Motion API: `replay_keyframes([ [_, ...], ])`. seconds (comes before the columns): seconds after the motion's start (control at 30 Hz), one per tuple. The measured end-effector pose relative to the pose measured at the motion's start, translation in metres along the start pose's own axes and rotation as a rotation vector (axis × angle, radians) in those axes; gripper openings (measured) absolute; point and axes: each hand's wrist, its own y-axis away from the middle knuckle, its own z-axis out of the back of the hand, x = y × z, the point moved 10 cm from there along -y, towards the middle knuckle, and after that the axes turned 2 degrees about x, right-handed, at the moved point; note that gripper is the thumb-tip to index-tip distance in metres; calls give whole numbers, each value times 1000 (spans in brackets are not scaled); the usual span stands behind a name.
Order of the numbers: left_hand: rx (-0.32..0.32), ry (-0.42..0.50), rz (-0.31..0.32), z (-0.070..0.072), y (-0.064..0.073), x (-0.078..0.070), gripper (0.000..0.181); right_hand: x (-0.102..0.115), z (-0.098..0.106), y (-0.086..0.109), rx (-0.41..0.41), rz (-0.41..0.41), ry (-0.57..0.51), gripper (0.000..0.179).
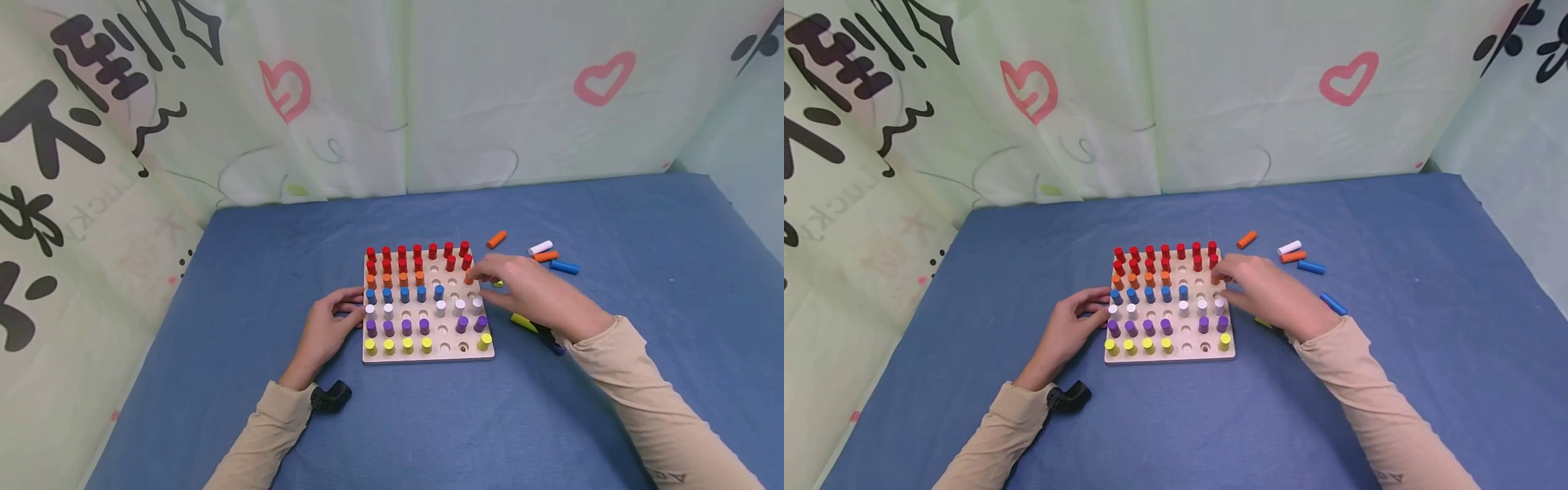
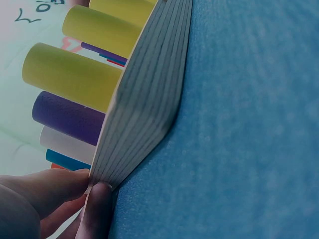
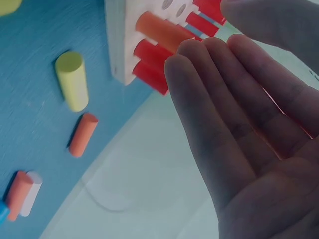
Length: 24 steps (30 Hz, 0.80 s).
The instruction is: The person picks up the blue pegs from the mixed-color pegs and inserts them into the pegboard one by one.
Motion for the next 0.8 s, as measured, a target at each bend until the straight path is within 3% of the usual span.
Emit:
replay_keyframes([
  [0.8,1,-14,-4,0,0,-1,37,-39,15,29,-18,-40,46,30],
])
